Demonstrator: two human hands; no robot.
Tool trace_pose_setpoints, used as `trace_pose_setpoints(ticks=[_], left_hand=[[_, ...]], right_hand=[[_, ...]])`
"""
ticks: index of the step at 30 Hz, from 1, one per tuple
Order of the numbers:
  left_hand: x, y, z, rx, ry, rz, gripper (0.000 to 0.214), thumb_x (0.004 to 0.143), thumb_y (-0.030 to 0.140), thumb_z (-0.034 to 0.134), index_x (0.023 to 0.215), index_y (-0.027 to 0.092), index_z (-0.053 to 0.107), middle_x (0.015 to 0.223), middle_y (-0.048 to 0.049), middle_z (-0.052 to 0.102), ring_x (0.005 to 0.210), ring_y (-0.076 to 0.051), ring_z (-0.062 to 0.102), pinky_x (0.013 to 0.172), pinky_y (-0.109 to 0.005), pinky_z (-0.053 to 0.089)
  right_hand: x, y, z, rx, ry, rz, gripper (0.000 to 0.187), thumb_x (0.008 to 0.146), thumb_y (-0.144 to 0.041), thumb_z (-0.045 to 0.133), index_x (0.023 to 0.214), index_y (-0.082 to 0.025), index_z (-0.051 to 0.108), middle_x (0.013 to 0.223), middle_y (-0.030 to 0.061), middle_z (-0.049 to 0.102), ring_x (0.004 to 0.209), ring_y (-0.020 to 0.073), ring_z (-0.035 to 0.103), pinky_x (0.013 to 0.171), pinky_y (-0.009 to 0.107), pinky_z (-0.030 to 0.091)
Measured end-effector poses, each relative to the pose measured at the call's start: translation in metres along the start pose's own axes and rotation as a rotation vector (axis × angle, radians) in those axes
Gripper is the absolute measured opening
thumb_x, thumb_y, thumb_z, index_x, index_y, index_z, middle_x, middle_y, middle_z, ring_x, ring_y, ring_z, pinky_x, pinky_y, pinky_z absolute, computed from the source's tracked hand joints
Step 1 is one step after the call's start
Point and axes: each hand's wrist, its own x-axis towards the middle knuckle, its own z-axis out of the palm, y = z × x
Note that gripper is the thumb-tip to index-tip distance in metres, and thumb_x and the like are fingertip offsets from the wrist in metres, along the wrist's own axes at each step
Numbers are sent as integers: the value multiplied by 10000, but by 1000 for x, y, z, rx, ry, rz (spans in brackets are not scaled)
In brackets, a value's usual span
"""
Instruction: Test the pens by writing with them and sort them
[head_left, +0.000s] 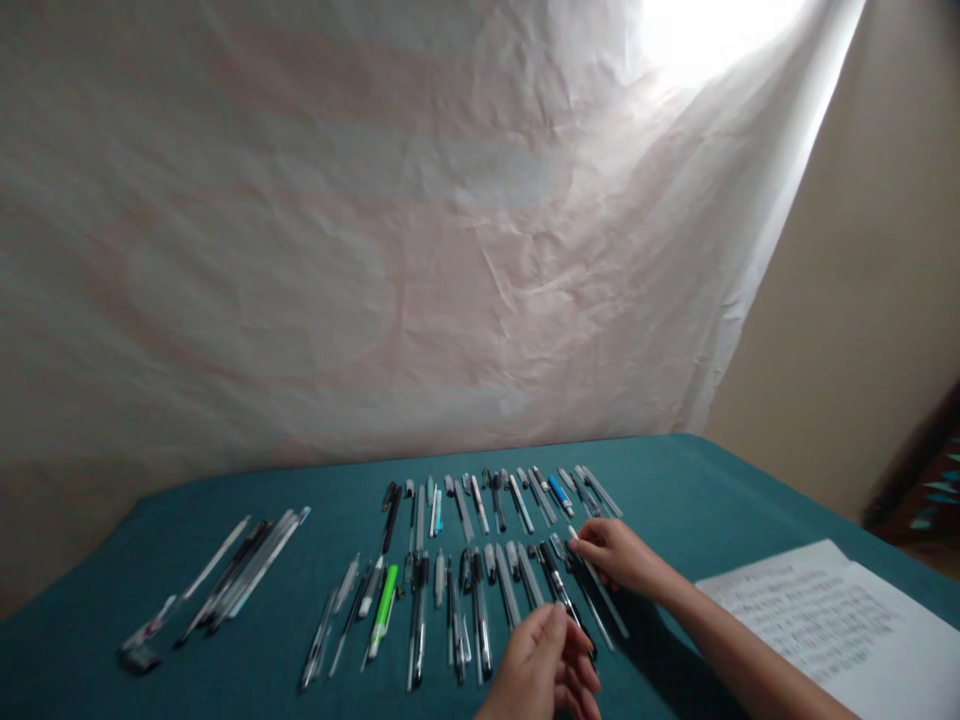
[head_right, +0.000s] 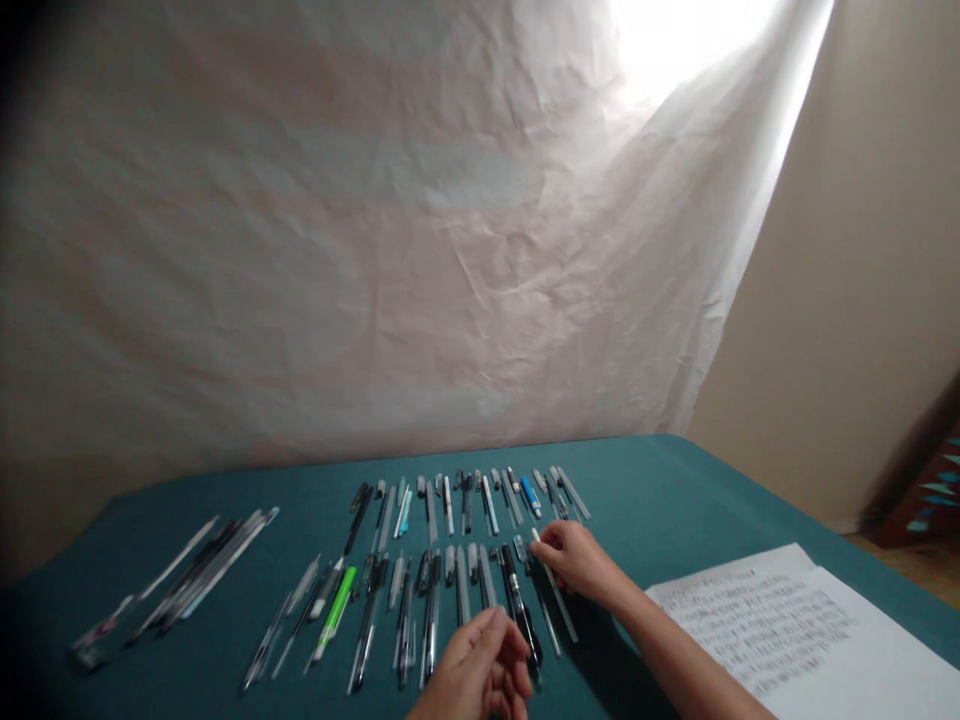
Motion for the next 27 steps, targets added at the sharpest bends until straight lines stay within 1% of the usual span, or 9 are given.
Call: trace_pose_setpoints(ticks=[8, 10, 14, 16, 17, 19, 23, 25, 27], left_hand=[[6, -9, -3, 7, 22, -17, 599, 578, 723, 469, 728, 143, 468, 501, 10, 552, 345, -78, 501, 369, -179, 325], [5, -5, -2, 16, 18, -11, 584, 596, 713, 460, 729, 144, 463, 508, 9, 550, 351, -78, 503, 366, -177, 329], [-3, 28, -2, 100, -4, 115, 456, 736, 600, 400, 780, 150, 459, 578, 10, 547, 399, -80, 515, 406, -201, 395], [-8, 55, -9, 303, 32, 198, 378, 802, 509, 363, 816, 148, 471, 634, 2, 559, 457, -88, 543, 460, -217, 433], [-10, 71, -16, 482, 71, 220, 351, 825, 470, 340, 842, 148, 480, 661, -3, 574, 481, -93, 561, 484, -223, 447], [-15, 102, -36, 1013, 173, 230, 294, 852, 389, 327, 917, 168, 508, 774, -11, 622, 607, -101, 611, 570, -215, 468], [-29, 150, -102, 1297, 469, 160, 208, 794, 333, 498, 894, 173, 585, 930, -49, 631, 891, -170, 583, 778, -270, 431], [-38, 163, -141, 1405, 691, 52, 194, 792, 304, 527, 887, 149, 593, 960, -81, 616, 945, -201, 559, 824, -329, 412], [-49, 169, -177, 1486, 909, -69, 232, 816, 296, 515, 975, 133, 561, 1036, -73, 579, 947, -202, 548, 823, -415, 421]], right_hand=[[3, 3, 3, -64, 1, 13, 288, 783, -418, 428, 741, -154, 533, 519, -25, 529, 358, 84, 496, 303, 152, 351], [3, 5, 3, -72, -3, 8, 282, 784, -411, 426, 746, -153, 533, 538, -19, 538, 368, 86, 506, 302, 150, 352], [4, 8, 3, -70, -15, 1, 288, 781, -415, 421, 764, -151, 536, 563, -11, 547, 386, 100, 523, 312, 165, 371], [3, 10, 2, -79, -11, -8, 305, 781, -431, 416, 766, -152, 541, 561, -10, 543, 396, 109, 526, 321, 176, 373], [3, 11, 1, -89, -3, -18, 314, 781, -438, 413, 761, -153, 544, 558, -10, 541, 401, 112, 527, 329, 181, 373], [4, 11, 0, -118, 20, -53, 325, 784, -444, 409, 742, -155, 551, 558, -9, 538, 411, 115, 525, 356, 191, 374], [3, 8, -3, -158, 58, -125, 333, 793, -443, 397, 709, -160, 551, 549, -10, 517, 446, 122, 521, 427, 210, 396], [1, 5, -3, -158, 64, -135, 340, 796, -450, 387, 717, -164, 553, 549, -10, 509, 465, 131, 523, 444, 216, 407], [0, 2, -2, -152, 66, -138, 346, 796, -458, 381, 734, -168, 559, 557, -6, 513, 480, 138, 525, 452, 218, 412]])
